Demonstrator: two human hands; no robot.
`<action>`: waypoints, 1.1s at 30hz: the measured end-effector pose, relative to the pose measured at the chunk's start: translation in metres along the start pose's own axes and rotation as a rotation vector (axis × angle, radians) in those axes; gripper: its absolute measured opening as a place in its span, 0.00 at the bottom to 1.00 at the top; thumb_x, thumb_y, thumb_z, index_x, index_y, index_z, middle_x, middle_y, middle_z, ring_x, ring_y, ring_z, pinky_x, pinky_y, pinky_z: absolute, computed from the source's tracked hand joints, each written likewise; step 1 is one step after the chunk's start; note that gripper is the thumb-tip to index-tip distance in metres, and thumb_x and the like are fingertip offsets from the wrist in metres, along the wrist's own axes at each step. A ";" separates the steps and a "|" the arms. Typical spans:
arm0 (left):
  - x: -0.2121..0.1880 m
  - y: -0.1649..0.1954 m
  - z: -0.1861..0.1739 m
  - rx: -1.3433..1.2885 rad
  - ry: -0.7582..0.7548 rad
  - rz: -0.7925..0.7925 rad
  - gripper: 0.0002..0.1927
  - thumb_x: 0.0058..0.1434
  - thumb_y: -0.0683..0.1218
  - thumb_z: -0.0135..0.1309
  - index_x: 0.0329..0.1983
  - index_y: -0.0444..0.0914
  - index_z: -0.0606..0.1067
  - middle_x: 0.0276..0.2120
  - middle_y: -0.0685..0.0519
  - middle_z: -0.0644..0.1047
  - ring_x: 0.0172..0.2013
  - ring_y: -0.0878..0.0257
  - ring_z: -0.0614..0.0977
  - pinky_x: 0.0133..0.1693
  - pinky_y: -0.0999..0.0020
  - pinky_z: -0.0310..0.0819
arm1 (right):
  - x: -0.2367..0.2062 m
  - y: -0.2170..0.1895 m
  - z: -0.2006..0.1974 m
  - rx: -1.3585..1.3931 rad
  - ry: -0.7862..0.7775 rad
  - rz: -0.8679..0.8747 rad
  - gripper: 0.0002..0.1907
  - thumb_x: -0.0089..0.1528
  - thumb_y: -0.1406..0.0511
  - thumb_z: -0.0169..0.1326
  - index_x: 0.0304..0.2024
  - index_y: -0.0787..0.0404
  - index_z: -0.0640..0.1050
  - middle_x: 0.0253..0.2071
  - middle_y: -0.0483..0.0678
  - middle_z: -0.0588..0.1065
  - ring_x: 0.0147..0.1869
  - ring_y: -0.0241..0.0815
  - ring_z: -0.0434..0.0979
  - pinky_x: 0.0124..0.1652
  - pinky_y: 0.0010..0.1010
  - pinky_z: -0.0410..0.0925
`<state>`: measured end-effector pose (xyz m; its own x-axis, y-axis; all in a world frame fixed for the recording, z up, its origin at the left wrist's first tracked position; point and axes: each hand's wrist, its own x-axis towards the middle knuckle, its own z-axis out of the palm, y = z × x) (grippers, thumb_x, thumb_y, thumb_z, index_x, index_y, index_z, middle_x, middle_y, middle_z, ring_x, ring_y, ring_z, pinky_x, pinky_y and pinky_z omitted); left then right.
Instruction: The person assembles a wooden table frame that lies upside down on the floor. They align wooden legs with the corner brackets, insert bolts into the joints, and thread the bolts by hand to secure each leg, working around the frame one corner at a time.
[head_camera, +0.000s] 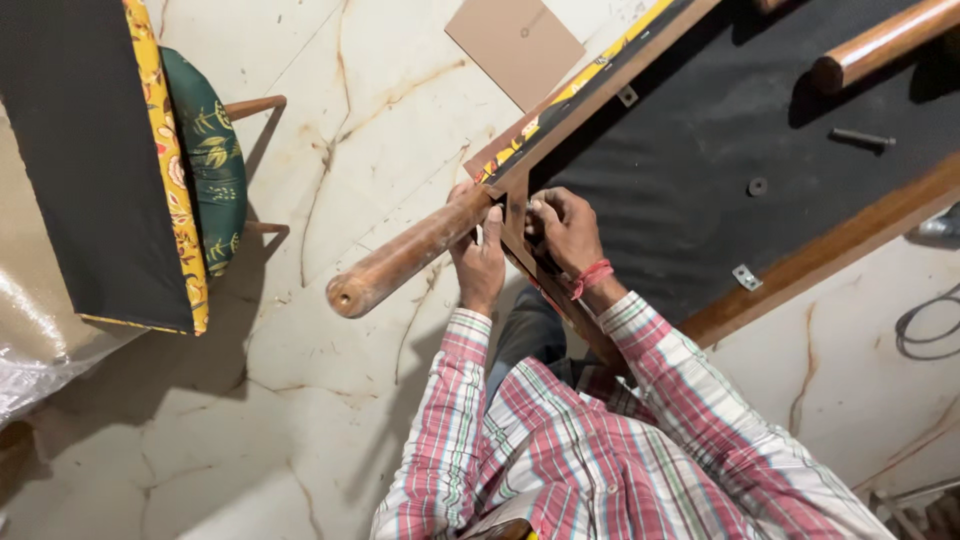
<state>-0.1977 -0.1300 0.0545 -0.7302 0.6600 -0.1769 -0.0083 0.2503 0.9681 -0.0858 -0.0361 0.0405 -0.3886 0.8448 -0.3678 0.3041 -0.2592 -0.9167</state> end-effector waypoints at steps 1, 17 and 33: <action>-0.001 -0.002 0.000 -0.046 -0.002 -0.011 0.29 0.72 0.48 0.54 0.71 0.31 0.61 0.64 0.43 0.70 0.65 0.54 0.71 0.66 0.61 0.63 | -0.002 0.000 0.001 0.089 -0.021 0.135 0.09 0.68 0.66 0.53 0.38 0.66 0.79 0.26 0.45 0.76 0.27 0.33 0.75 0.26 0.31 0.69; 0.018 0.018 -0.019 -0.051 0.047 0.062 0.29 0.69 0.46 0.56 0.68 0.29 0.63 0.61 0.41 0.73 0.63 0.55 0.74 0.64 0.61 0.66 | 0.028 0.012 0.019 -0.630 -0.016 -0.085 0.21 0.72 0.55 0.51 0.37 0.67 0.80 0.35 0.64 0.78 0.43 0.67 0.77 0.38 0.50 0.68; 0.026 0.036 -0.029 0.019 0.070 0.057 0.26 0.66 0.46 0.60 0.63 0.32 0.68 0.53 0.45 0.78 0.55 0.57 0.80 0.58 0.63 0.73 | 0.026 0.015 0.027 -0.651 0.013 0.073 0.23 0.71 0.53 0.48 0.35 0.65 0.80 0.32 0.63 0.77 0.39 0.67 0.76 0.37 0.48 0.66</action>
<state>-0.2368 -0.1237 0.0896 -0.7752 0.6225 -0.1078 0.0471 0.2271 0.9727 -0.1154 -0.0305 0.0128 -0.3374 0.8427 -0.4196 0.7954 0.0167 -0.6058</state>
